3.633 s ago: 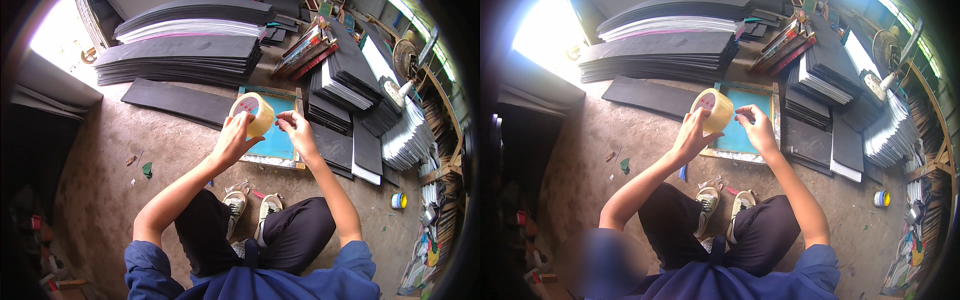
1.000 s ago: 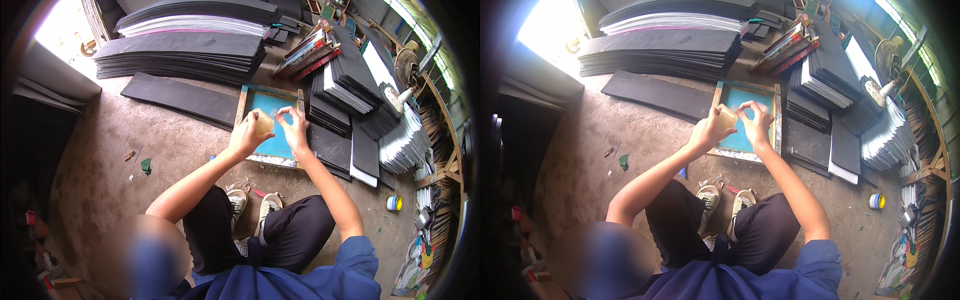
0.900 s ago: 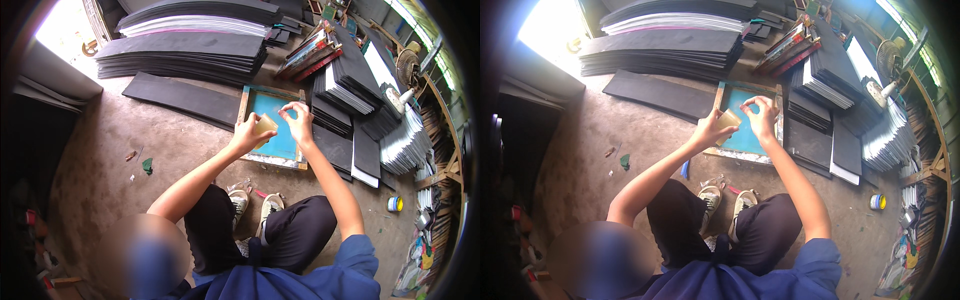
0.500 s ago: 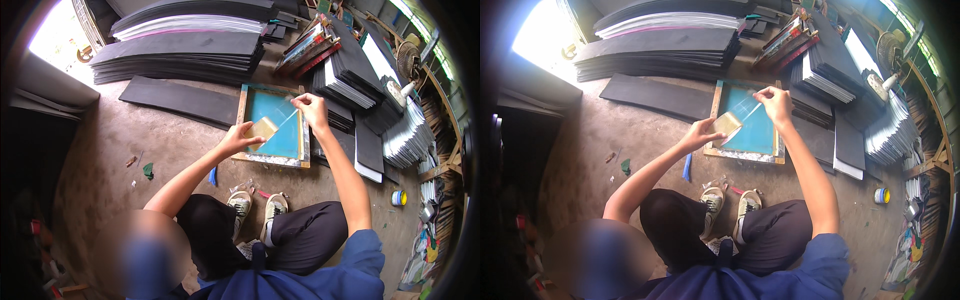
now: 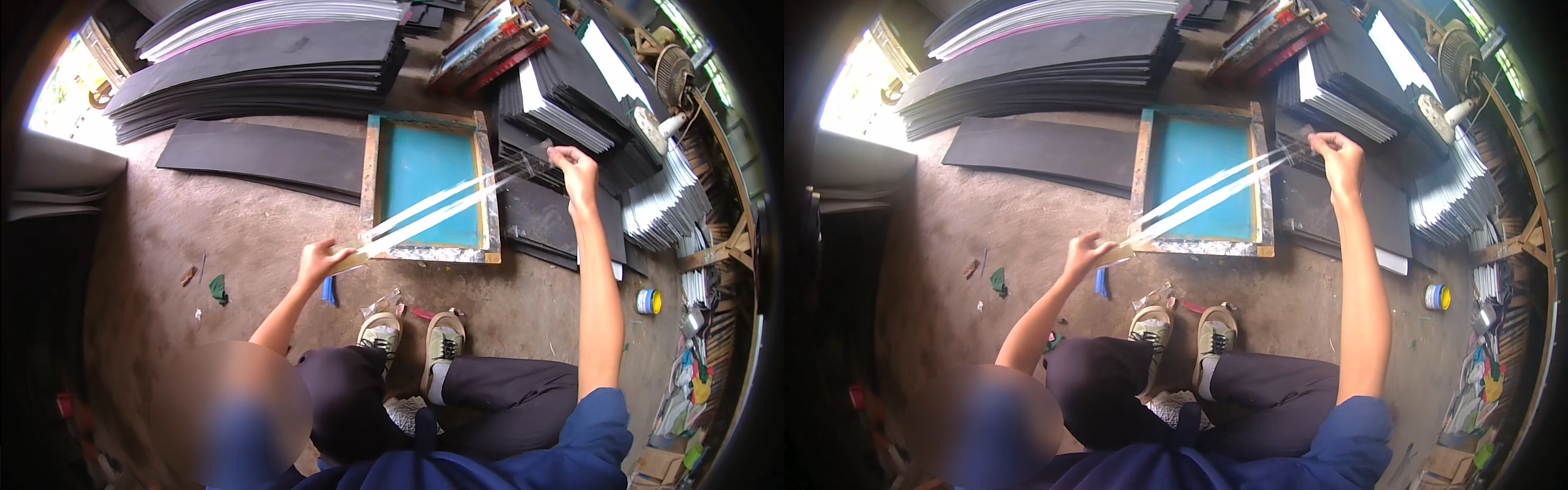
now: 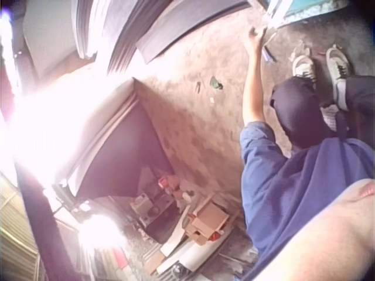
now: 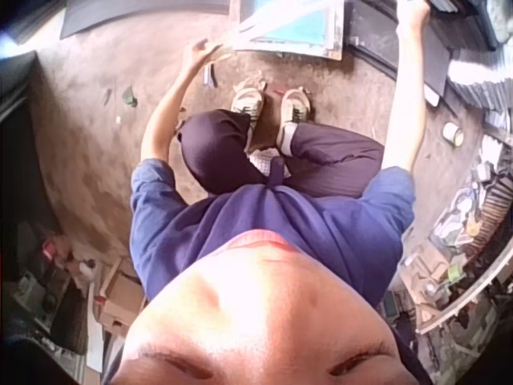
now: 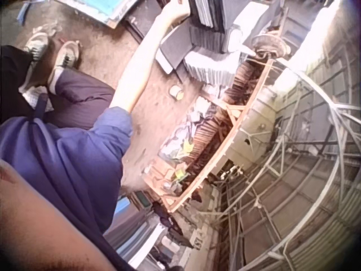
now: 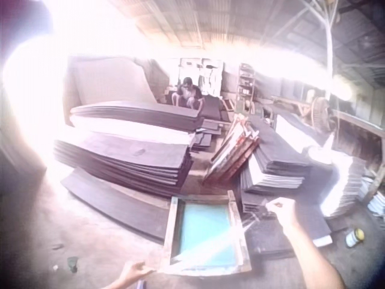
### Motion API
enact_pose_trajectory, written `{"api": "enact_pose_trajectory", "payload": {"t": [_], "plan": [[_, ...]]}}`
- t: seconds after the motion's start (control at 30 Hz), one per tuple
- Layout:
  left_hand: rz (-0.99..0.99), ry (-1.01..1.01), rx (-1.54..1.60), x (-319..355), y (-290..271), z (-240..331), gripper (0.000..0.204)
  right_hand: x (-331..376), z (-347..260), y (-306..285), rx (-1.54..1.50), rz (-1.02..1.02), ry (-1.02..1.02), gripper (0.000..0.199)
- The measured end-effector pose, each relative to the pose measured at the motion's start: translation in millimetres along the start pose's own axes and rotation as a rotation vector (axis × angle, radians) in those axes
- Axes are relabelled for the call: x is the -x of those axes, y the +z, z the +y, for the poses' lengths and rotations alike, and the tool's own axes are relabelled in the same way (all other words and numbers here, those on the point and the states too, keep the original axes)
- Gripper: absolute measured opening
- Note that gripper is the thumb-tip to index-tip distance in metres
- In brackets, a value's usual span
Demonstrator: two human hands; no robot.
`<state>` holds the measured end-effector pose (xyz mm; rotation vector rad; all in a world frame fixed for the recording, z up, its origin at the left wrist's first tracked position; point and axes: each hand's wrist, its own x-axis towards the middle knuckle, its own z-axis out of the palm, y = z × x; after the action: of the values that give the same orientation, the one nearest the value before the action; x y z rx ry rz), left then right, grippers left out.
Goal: The person sits on the floor and applies masking tape to the edges of a wooden frame with a teal screen. They repeatedly tear off pieces of tape, press them along the frame edges, and smooth them down.
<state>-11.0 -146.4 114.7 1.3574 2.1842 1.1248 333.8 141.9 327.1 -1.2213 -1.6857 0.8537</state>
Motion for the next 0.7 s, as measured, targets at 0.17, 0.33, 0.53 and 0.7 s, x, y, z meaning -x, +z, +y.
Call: {"api": "enact_pose_trajectory", "payload": {"t": [0.17, 0.33, 0.53, 0.7], "plan": [[-0.088, -0.047, 0.212, -22.8, -22.8, -8.0, 0.041, 53.4, 128.4, 21.2, -0.259, 0.148, 0.262, 0.007], [-0.266, -0.035, 0.009, -51.1, -39.3, 8.3, 0.044, 129.9, 233.1, 57.3, 0.186, 0.324, 0.683, 0.018], [-0.33, -0.022, -0.147, -58.0, -39.1, -5.8, 0.044, 160.4, 245.5, 79.5, -0.108, 0.33, 0.597, 0.014], [-0.358, -0.073, -0.184, -60.8, -28.0, -11.2, 0.044, 164.7, 253.8, 75.1, -0.059, 0.249, 0.574, 0.015]]}}
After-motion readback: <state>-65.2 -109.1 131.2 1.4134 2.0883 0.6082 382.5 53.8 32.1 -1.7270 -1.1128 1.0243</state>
